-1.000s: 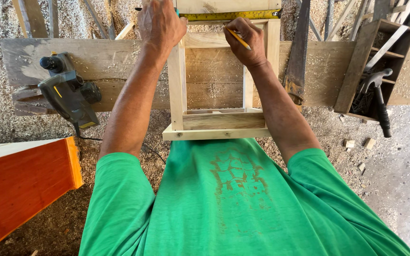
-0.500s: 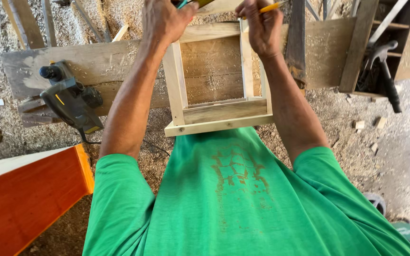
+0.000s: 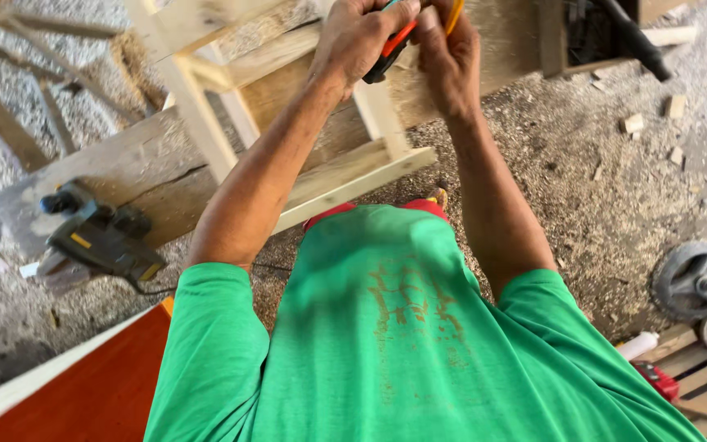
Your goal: The person saws a wooden frame clamped in a vise on a workbench using a hand saw, repositioning the frame between cuts. They then measure the frame with a tape measure, mark it with a pencil, and handle the pencil at the end.
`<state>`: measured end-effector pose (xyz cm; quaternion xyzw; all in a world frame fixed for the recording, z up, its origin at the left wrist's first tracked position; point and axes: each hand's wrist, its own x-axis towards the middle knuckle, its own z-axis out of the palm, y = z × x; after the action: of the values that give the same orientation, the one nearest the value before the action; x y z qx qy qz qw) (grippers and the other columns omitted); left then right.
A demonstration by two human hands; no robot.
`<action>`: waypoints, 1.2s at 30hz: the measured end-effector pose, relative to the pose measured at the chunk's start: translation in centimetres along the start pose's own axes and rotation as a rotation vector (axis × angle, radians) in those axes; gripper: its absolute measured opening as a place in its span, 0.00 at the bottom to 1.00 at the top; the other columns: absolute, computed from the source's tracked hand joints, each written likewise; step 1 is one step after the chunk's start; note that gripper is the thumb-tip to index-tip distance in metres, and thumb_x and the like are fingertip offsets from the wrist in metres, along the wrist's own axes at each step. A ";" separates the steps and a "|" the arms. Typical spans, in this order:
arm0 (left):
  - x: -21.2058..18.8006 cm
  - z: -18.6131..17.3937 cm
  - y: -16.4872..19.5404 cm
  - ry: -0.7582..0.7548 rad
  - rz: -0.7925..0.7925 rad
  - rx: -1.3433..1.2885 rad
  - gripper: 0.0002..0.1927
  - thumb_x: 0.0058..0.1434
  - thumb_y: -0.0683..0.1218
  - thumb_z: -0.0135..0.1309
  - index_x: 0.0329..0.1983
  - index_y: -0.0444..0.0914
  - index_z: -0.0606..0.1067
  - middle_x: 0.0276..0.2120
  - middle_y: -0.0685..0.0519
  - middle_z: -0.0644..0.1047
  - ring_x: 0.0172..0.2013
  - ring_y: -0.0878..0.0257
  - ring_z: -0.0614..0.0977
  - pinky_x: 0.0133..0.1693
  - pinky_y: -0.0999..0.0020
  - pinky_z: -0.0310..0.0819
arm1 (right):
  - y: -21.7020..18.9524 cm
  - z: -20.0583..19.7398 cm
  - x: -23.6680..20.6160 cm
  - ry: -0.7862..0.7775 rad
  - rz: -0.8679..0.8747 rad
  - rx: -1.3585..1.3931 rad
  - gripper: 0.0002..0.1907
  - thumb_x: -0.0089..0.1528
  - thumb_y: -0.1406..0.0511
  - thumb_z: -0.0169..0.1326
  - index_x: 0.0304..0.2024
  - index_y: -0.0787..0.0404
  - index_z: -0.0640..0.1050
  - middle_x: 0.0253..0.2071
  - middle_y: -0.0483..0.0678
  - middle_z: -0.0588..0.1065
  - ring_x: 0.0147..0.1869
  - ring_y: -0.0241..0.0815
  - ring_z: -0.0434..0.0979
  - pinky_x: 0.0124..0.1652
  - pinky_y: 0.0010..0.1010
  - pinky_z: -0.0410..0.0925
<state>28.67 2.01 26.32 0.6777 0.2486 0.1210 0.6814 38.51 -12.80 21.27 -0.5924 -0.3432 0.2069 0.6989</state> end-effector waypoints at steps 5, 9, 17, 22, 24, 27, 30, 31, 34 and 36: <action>4.2 13.5 -1.8 -0.224 -0.170 -0.184 0.21 0.60 0.60 0.53 0.37 0.38 0.79 0.27 0.52 0.79 0.24 0.63 0.83 0.21 0.65 0.79 | -2.0 -12.0 -2.3 0.044 -0.048 -0.269 0.24 0.72 0.52 0.58 0.58 0.64 0.75 0.43 0.45 0.79 0.45 0.32 0.79 0.43 0.26 0.72; 8.4 25.3 -5.5 -0.250 -0.324 -0.288 0.18 0.61 0.57 0.57 0.35 0.37 0.77 0.27 0.54 0.75 0.26 0.63 0.77 0.24 0.63 0.76 | -1.9 -22.6 -4.3 0.169 0.289 -0.378 0.31 0.65 0.50 0.61 0.60 0.65 0.73 0.39 0.48 0.81 0.39 0.32 0.76 0.36 0.26 0.68; 11.7 38.3 -10.4 -0.071 -0.240 0.356 0.24 0.52 0.61 0.64 0.42 0.41 0.76 0.34 0.51 0.82 0.36 0.59 0.84 0.38 0.61 0.76 | 2.3 -35.7 -5.4 0.148 0.705 -0.835 0.26 0.60 0.71 0.51 0.63 0.63 0.72 0.52 0.57 0.70 0.56 0.52 0.71 0.55 0.41 0.67; 15.1 41.6 -11.9 -0.097 0.357 0.812 0.30 0.48 0.54 0.70 0.52 0.42 0.74 0.45 0.43 0.72 0.47 0.42 0.73 0.48 0.47 0.73 | 4.1 -39.2 -4.0 0.090 0.738 -1.022 0.25 0.53 0.74 0.54 0.55 0.63 0.79 0.54 0.65 0.68 0.61 0.61 0.68 0.60 0.41 0.63; 16.9 42.6 -12.1 -0.174 0.426 0.854 0.30 0.49 0.51 0.69 0.54 0.42 0.73 0.47 0.44 0.70 0.50 0.41 0.72 0.48 0.46 0.73 | 4.5 -40.5 -2.8 0.076 0.696 -1.052 0.24 0.54 0.74 0.53 0.53 0.63 0.81 0.49 0.68 0.72 0.61 0.62 0.69 0.60 0.41 0.65; 19.2 43.9 -12.0 -0.250 0.459 0.938 0.30 0.50 0.51 0.69 0.53 0.40 0.71 0.48 0.44 0.69 0.51 0.41 0.71 0.44 0.46 0.75 | 5.0 -42.0 -0.4 0.008 0.692 -1.119 0.14 0.57 0.72 0.52 0.44 0.65 0.82 0.48 0.66 0.75 0.58 0.61 0.73 0.59 0.43 0.66; 21.0 44.8 -12.4 -0.265 0.419 1.030 0.29 0.49 0.52 0.70 0.48 0.38 0.69 0.46 0.45 0.70 0.51 0.44 0.72 0.40 0.47 0.77 | 6.0 -43.1 2.3 0.007 0.540 -1.170 0.11 0.56 0.70 0.54 0.39 0.67 0.82 0.46 0.66 0.76 0.53 0.63 0.76 0.54 0.45 0.69; 21.6 45.1 -12.7 -0.241 0.436 1.063 0.29 0.47 0.51 0.70 0.48 0.38 0.69 0.45 0.45 0.70 0.50 0.45 0.73 0.38 0.48 0.78 | 6.5 -43.4 3.4 -0.018 0.556 -1.173 0.10 0.55 0.69 0.55 0.37 0.68 0.81 0.43 0.66 0.77 0.52 0.63 0.77 0.53 0.45 0.69; 23.1 45.5 -13.8 -0.198 0.453 1.144 0.25 0.49 0.48 0.68 0.46 0.40 0.69 0.44 0.48 0.70 0.50 0.49 0.74 0.35 0.52 0.79 | 8.1 -43.7 5.5 -0.075 0.596 -1.180 0.10 0.54 0.67 0.56 0.34 0.69 0.81 0.39 0.65 0.78 0.48 0.63 0.79 0.49 0.45 0.72; 23.7 45.9 -14.3 -0.172 0.448 1.191 0.22 0.51 0.47 0.67 0.45 0.42 0.69 0.45 0.50 0.70 0.50 0.50 0.74 0.33 0.55 0.79 | 8.6 -43.9 6.5 -0.078 0.597 -1.190 0.10 0.57 0.68 0.54 0.34 0.69 0.82 0.40 0.65 0.78 0.45 0.63 0.81 0.46 0.46 0.74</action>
<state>69.36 -26.45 6.20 0.9828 0.0703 0.0469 0.1641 75.71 -36.56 11.71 -0.9388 -0.2450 0.1880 0.1525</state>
